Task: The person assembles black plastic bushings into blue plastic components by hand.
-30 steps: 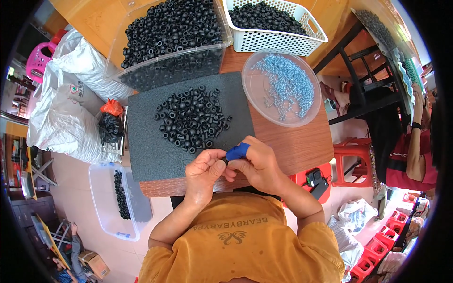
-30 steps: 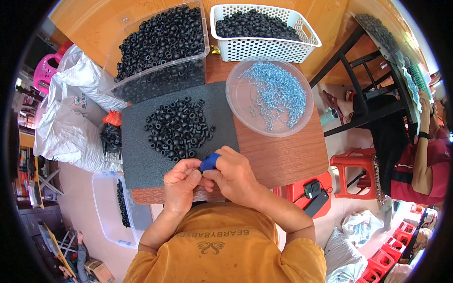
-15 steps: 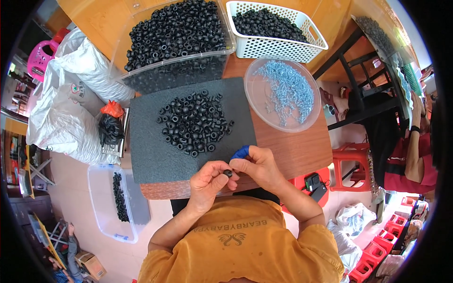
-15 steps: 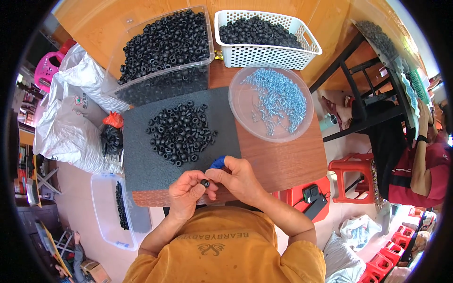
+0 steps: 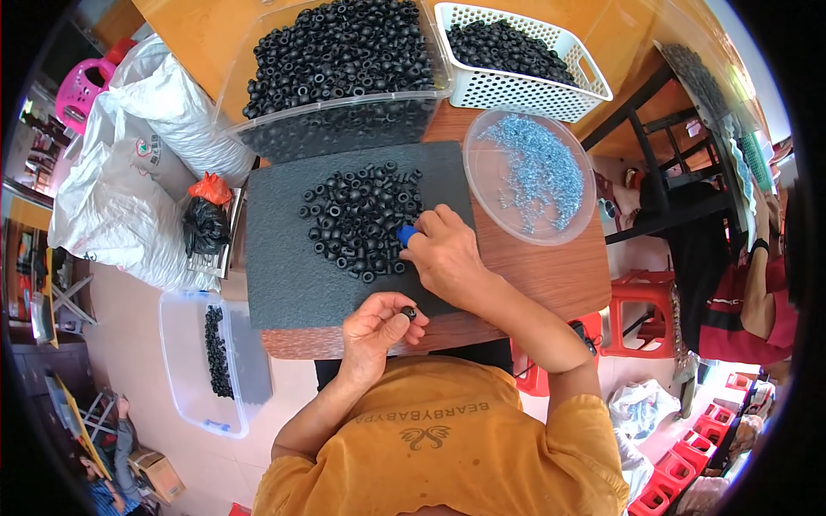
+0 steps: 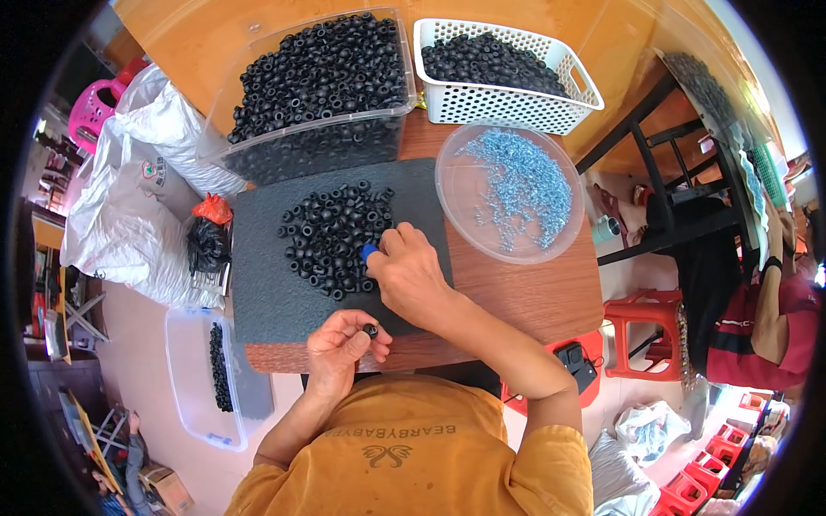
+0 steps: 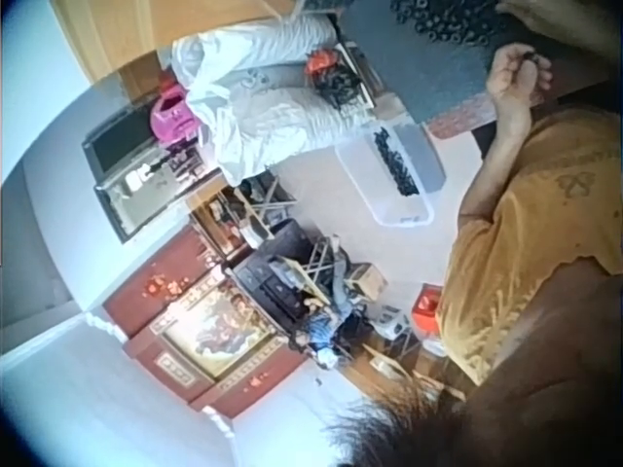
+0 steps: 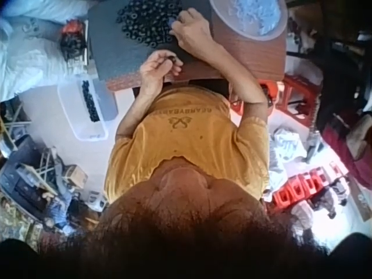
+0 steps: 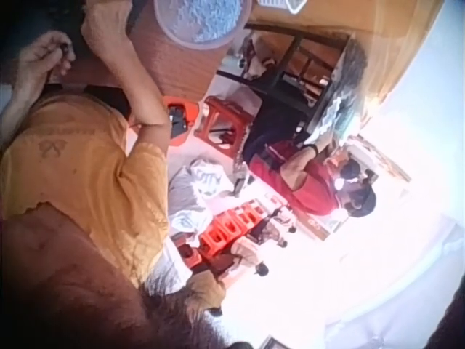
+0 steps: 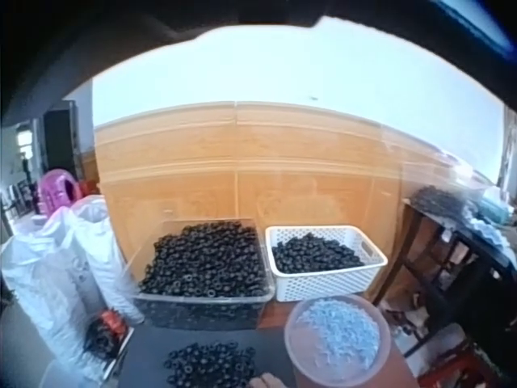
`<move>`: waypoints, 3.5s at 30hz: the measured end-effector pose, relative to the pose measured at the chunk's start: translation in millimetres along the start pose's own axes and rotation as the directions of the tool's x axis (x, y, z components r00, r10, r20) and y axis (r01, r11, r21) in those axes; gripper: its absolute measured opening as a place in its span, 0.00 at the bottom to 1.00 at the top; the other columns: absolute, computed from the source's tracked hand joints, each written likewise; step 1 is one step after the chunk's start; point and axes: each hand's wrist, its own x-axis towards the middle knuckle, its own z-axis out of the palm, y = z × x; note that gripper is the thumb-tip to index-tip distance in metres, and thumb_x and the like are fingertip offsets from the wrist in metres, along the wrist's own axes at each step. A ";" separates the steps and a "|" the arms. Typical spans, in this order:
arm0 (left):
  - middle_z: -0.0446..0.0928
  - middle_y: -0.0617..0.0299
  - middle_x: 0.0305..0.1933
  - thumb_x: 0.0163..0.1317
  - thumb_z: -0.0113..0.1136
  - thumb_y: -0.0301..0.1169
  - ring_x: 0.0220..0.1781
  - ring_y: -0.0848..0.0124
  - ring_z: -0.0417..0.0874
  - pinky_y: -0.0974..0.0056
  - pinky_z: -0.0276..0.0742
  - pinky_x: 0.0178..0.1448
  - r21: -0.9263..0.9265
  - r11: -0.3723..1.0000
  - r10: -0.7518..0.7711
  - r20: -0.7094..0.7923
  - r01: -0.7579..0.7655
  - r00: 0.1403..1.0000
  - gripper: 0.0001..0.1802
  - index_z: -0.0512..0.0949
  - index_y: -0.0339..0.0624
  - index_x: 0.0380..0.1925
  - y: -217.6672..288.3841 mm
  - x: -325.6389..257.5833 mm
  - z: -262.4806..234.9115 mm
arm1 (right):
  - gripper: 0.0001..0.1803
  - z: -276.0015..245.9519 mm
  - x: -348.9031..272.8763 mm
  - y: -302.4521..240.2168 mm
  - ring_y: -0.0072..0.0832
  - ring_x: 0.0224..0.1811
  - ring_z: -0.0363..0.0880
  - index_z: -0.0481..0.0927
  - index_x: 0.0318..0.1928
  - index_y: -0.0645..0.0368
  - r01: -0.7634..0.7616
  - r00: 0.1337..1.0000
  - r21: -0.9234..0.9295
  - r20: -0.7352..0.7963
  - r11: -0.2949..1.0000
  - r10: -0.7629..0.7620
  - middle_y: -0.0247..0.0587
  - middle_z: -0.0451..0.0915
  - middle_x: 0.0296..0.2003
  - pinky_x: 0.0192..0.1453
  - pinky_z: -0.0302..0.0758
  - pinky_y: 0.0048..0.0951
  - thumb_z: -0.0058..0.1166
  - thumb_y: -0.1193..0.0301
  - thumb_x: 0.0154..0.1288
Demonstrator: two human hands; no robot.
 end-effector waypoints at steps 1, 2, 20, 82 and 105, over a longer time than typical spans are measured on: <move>0.80 0.47 0.36 0.62 0.59 0.28 0.32 0.66 0.82 0.65 0.79 0.36 0.007 1.000 0.006 -0.010 -0.006 1.000 0.13 0.72 0.31 0.42 -0.5 -0.5 -0.6 | 0.10 -0.3 -0.9 1.3 0.42 0.33 0.70 0.75 0.25 0.62 0.024 0.999 -0.038 0.034 0.999 -0.023 0.45 0.73 0.27 0.33 0.70 0.38 0.65 0.77 0.41; 0.80 0.47 0.36 0.62 0.59 0.28 0.32 0.66 0.82 0.65 0.79 0.36 0.014 1.000 0.012 -0.020 -0.012 1.000 0.13 0.72 0.31 0.42 -1.0 -0.9 -1.4 | 0.10 -2.8 -2.1 2.4 0.42 0.33 0.70 0.75 0.25 0.62 0.026 0.999 -0.036 0.038 0.999 -0.025 0.45 0.73 0.27 0.33 0.70 0.38 0.65 0.77 0.41; 0.80 0.47 0.35 0.61 0.60 0.28 0.32 0.66 0.82 0.65 0.79 0.36 -0.021 1.000 -0.005 -0.044 0.004 0.999 0.12 0.73 0.30 0.40 4.8 -7.8 -12.9 | 0.11 0.8 -21.9 -14.3 0.39 0.29 0.69 0.75 0.25 0.63 0.037 0.999 -0.128 0.032 0.991 -0.033 0.43 0.71 0.26 0.28 0.67 0.37 0.63 0.77 0.39; 0.76 0.65 0.37 0.63 0.59 0.28 0.38 0.80 0.75 0.76 0.71 0.45 -0.148 0.934 0.292 -0.212 -0.326 0.933 0.14 0.70 0.35 0.45 6.0 8.9 25.5 | 0.13 -11.8 -39.5 -77.3 0.36 0.29 0.73 0.79 0.36 0.62 -0.258 0.894 0.417 -0.238 0.871 0.379 0.41 0.77 0.31 0.29 0.69 0.30 0.65 0.80 0.47; 0.79 0.59 0.36 0.62 0.60 0.28 0.34 0.75 0.77 0.72 0.75 0.41 -0.083 0.980 0.179 -0.053 -0.183 0.982 0.14 0.73 0.32 0.45 14.7 5.1 21.2 | 0.07 -32.7 -39.0 -51.9 0.20 0.33 0.77 0.79 0.36 0.65 -0.410 0.852 0.728 0.090 0.550 0.516 0.36 0.78 0.30 0.37 0.73 0.21 0.59 0.83 0.56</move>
